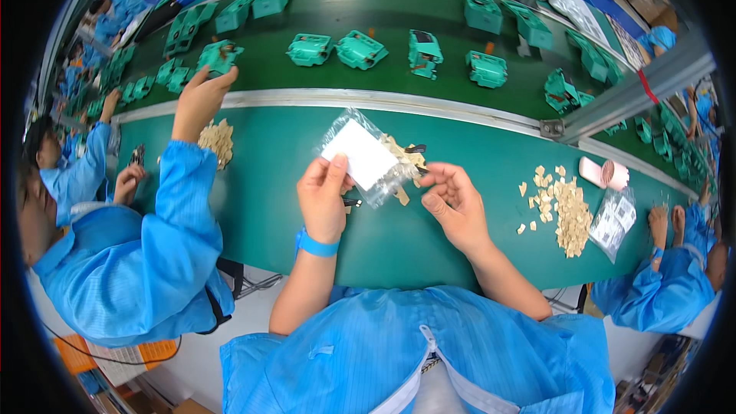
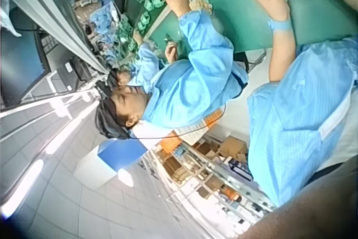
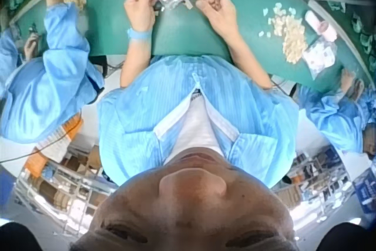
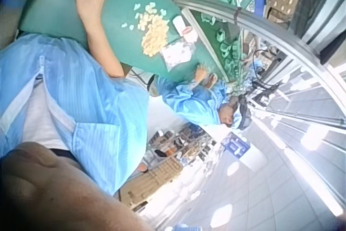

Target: The person assembles electronic components by hand, fitting small black parts into green plastic housings on a factory assembly line.

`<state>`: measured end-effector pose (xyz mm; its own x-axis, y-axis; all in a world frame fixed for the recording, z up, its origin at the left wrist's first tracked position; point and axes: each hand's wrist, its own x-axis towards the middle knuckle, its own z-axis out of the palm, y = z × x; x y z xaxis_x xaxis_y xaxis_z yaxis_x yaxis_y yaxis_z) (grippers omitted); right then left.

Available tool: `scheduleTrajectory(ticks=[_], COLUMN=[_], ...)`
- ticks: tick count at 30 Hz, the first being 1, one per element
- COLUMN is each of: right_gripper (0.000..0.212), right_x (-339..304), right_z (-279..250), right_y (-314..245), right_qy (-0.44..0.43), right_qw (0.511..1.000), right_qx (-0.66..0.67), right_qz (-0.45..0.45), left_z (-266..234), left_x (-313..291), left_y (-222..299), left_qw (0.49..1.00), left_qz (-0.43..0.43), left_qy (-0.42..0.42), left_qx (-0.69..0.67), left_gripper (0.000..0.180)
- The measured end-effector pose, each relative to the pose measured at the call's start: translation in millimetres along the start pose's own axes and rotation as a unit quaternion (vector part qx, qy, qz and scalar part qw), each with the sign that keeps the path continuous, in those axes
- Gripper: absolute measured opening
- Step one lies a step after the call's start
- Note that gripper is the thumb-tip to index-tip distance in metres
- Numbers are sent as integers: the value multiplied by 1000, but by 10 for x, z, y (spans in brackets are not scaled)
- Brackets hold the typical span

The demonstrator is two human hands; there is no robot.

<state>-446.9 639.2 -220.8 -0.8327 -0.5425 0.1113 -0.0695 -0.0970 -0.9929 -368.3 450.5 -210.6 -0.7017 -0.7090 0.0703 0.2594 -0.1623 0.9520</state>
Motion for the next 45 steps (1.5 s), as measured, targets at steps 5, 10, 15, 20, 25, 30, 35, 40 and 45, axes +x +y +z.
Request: scheduleTrajectory(ticks=[5,10,15,20,25,30,35,40,45], right_gripper=[44,35,39,43,58,67,67,54,43], right_x=[-78,-591,-1661,-3130,-4214,-3774,-3930,-3728,-3176], right_z=[-216,-1011,-2183,-2763,-2711,-2379,-2764,-3181,-3281], right_y=[-50,-204,196,1564,3314,3528,3446,2467,1127], right_qy=[-35,125,531,737,658,659,636,734,772], right_qw=[981,983,810,671,647,633,652,652,623], right_qx=[181,127,46,-84,-49,-37,-114,-72,-122], right_qz=[57,-39,-243,-9,382,405,397,174,2], left_z=[290,332,-139,-291,-20,170,49,-25,-37], left_x=[-378,-579,-581,-503,-377,-372,-410,-339,-305], left_y=[-53,66,175,-11,-226,-289,-256,-349,-346], left_qw=[992,990,903,698,633,676,799,818,823], left_qz=[-23,-18,157,196,141,189,237,245,283], left_qy=[-116,-112,-64,-195,-168,-142,-91,-30,-20], left_qx=[52,82,395,660,742,698,545,519,492], left_gripper=[18,22,52,113,105,91,70,53,49])
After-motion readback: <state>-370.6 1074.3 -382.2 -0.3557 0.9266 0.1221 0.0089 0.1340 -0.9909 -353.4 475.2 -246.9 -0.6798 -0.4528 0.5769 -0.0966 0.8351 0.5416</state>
